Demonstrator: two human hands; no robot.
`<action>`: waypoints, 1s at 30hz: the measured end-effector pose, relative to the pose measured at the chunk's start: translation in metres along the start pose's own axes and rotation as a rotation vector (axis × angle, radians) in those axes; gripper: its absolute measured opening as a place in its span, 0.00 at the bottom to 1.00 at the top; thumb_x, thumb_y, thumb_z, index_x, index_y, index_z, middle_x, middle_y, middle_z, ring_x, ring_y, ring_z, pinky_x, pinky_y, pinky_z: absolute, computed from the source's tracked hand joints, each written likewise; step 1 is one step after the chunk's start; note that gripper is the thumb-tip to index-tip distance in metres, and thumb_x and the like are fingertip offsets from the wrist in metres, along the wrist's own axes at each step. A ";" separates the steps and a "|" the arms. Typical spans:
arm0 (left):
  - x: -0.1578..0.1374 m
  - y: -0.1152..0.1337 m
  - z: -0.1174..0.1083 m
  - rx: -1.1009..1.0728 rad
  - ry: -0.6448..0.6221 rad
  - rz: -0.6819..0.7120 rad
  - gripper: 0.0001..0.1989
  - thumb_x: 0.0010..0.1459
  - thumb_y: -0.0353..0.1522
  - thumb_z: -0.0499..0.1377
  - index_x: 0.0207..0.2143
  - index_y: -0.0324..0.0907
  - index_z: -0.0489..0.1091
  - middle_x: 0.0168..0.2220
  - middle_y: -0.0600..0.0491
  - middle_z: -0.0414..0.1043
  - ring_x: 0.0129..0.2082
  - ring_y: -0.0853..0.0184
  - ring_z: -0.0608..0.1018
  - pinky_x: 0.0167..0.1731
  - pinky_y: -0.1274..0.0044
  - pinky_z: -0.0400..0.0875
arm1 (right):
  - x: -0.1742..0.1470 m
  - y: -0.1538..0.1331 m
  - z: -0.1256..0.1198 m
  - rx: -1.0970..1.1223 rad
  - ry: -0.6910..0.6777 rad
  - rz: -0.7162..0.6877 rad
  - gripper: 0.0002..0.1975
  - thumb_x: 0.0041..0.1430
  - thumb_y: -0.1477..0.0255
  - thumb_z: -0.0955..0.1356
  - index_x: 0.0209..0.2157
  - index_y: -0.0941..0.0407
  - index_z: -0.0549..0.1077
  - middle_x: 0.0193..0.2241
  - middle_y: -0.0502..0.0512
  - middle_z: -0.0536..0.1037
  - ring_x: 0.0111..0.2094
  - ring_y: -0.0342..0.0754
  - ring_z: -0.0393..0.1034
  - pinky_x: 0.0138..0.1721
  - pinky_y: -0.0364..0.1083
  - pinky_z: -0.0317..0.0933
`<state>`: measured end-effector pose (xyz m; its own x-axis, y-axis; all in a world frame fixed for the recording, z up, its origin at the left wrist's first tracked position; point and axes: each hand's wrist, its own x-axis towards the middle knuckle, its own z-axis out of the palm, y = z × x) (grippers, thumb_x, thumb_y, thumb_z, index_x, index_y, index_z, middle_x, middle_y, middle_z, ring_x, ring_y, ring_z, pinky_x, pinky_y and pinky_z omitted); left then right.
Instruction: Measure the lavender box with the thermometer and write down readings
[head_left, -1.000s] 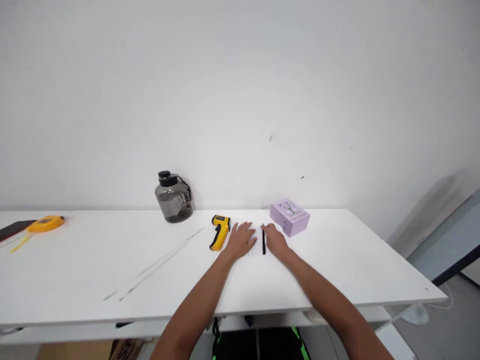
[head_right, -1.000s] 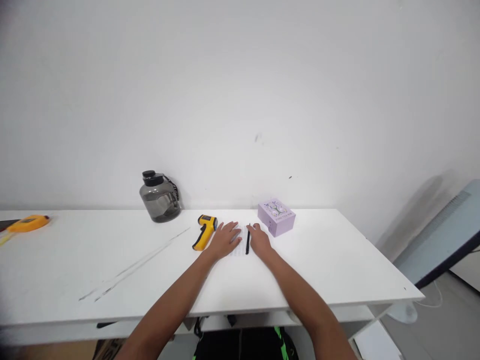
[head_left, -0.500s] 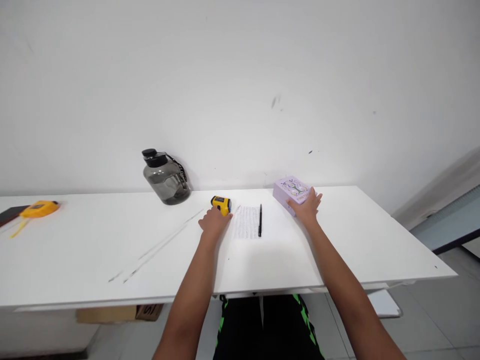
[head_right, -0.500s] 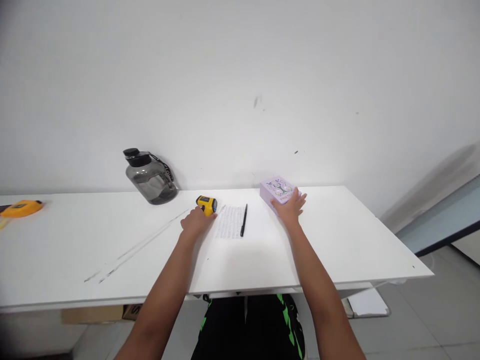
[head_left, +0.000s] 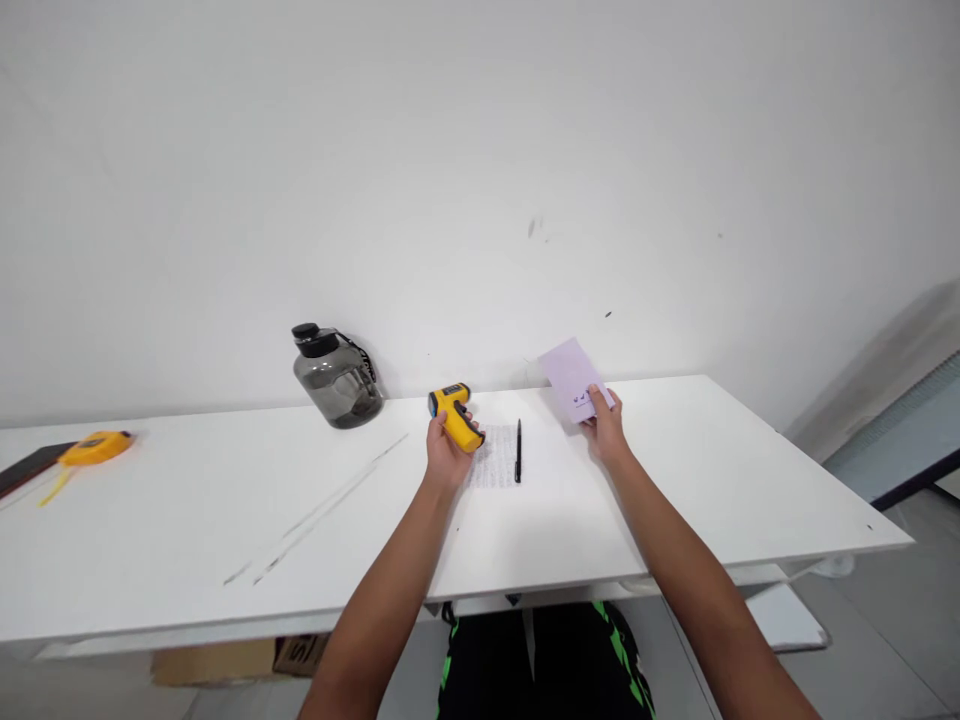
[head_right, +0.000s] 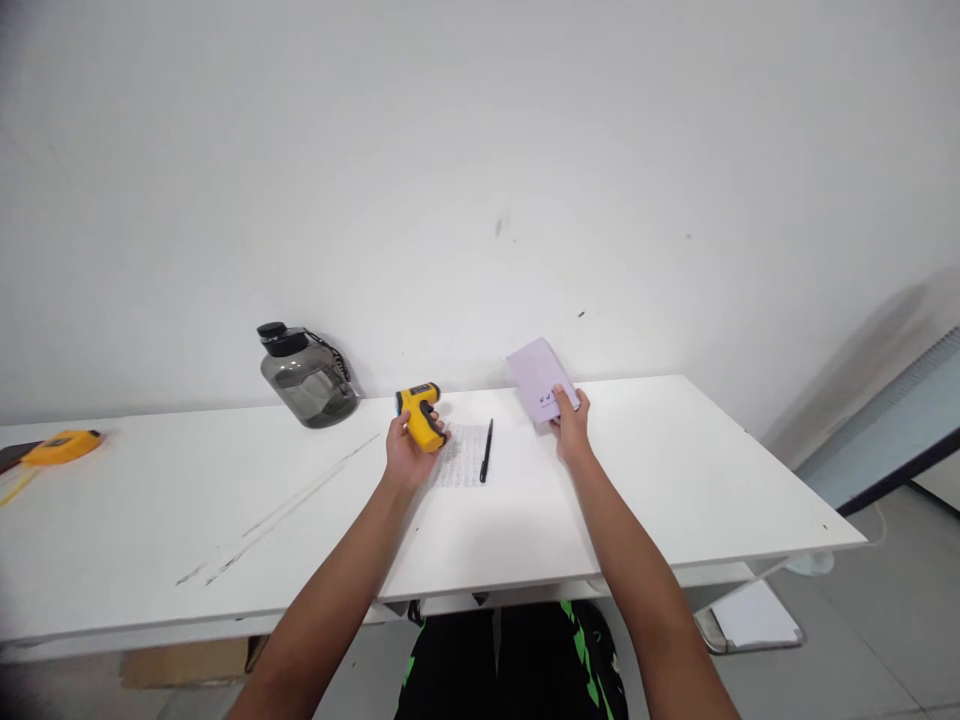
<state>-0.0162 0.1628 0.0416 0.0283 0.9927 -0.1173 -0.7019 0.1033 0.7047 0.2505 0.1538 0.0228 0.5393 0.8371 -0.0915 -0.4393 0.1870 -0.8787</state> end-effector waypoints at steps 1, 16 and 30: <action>-0.005 -0.002 0.003 -0.091 -0.111 -0.108 0.15 0.59 0.41 0.58 0.43 0.40 0.70 0.32 0.54 0.70 0.26 0.70 0.73 0.33 0.73 0.74 | -0.004 0.002 0.005 0.086 -0.063 0.056 0.32 0.52 0.52 0.75 0.55 0.48 0.67 0.52 0.56 0.78 0.47 0.52 0.77 0.43 0.52 0.76; -0.023 -0.022 0.007 0.066 -0.364 -0.324 0.22 0.53 0.31 0.63 0.52 0.42 0.69 0.30 0.56 0.71 0.25 0.70 0.74 0.33 0.71 0.77 | -0.053 0.011 0.031 0.293 -0.392 0.280 0.21 0.66 0.51 0.67 0.54 0.47 0.71 0.48 0.54 0.82 0.46 0.52 0.79 0.42 0.54 0.78; -0.022 -0.023 0.006 0.074 -0.372 -0.309 0.26 0.50 0.32 0.66 0.53 0.42 0.69 0.30 0.56 0.72 0.27 0.69 0.74 0.33 0.73 0.73 | -0.054 0.011 0.030 0.207 -0.367 0.273 0.20 0.64 0.50 0.68 0.52 0.45 0.71 0.47 0.52 0.82 0.46 0.51 0.79 0.44 0.54 0.77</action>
<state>0.0029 0.1386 0.0321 0.4894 0.8684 -0.0804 -0.5683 0.3875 0.7259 0.1949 0.1265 0.0319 0.1129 0.9884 -0.1015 -0.6826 0.0029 -0.7308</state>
